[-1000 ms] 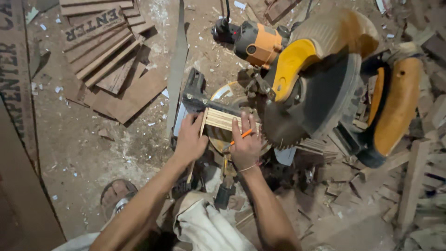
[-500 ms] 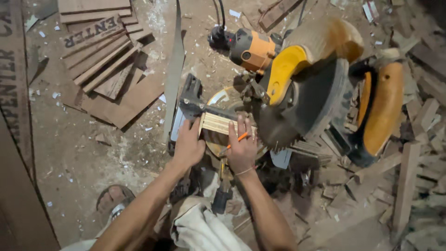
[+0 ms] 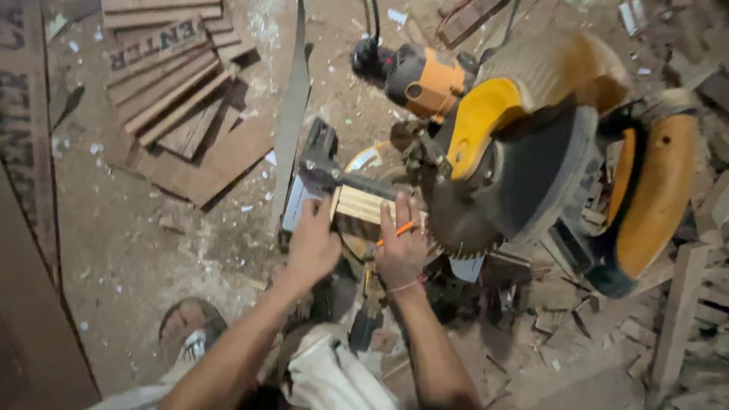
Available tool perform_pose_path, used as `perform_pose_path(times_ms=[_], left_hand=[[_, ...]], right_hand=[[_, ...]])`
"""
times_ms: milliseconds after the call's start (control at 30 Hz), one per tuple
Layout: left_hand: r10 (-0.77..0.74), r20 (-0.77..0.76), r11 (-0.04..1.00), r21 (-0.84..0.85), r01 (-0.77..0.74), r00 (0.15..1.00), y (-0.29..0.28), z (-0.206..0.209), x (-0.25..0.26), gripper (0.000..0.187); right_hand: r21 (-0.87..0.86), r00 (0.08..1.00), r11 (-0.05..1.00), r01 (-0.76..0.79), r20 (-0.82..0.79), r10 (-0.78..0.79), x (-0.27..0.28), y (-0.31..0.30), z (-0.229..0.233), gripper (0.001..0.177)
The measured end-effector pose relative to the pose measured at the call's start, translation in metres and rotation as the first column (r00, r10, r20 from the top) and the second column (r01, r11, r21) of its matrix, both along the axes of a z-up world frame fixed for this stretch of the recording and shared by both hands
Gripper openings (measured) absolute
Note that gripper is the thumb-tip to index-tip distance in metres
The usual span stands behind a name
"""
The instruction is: The person cuts wooden pieces using a miter saw. They mark the wood with a pencil, align it under the saw blade, and operate the saw to make cuts.
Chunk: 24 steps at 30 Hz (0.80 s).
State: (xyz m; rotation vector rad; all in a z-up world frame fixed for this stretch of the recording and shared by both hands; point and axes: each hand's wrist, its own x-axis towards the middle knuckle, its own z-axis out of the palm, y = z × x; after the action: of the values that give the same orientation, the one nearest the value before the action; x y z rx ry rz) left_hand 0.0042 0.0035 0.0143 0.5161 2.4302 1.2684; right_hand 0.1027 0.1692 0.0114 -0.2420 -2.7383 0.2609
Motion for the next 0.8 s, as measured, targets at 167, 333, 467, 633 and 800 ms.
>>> perform_pose_path(times_ms=[167,333,467,633,800], left_hand=[[0.065,0.084,0.997,-0.043,-0.062,0.994,0.006,0.002,-0.006,0.069],[0.051,0.087,0.997,-0.061,-0.046,0.995,-0.003,-0.010,0.004,0.063],[0.032,0.059,0.998,-0.054,-0.029,0.998,-0.002,-0.018,-0.008,0.066],[0.017,0.030,1.000,-0.006,-0.017,0.999,-0.004,-0.023,-0.004,0.069],[-0.035,0.045,0.999,-0.011,0.036,0.998,-0.004,-0.017,-0.005,0.067]], right_hand=[[0.019,1.000,1.000,0.012,-0.006,-0.012,-0.006,0.001,0.002,0.055],[0.010,1.000,1.000,0.004,0.014,-0.005,0.009,0.000,-0.002,0.050],[0.027,1.000,1.000,0.008,-0.029,-0.007,-0.005,0.003,-0.005,0.052],[0.010,1.000,1.000,0.014,0.002,-0.014,0.000,0.002,-0.004,0.049],[0.001,1.000,1.000,0.010,-0.011,-0.010,-0.002,0.001,-0.001,0.047]])
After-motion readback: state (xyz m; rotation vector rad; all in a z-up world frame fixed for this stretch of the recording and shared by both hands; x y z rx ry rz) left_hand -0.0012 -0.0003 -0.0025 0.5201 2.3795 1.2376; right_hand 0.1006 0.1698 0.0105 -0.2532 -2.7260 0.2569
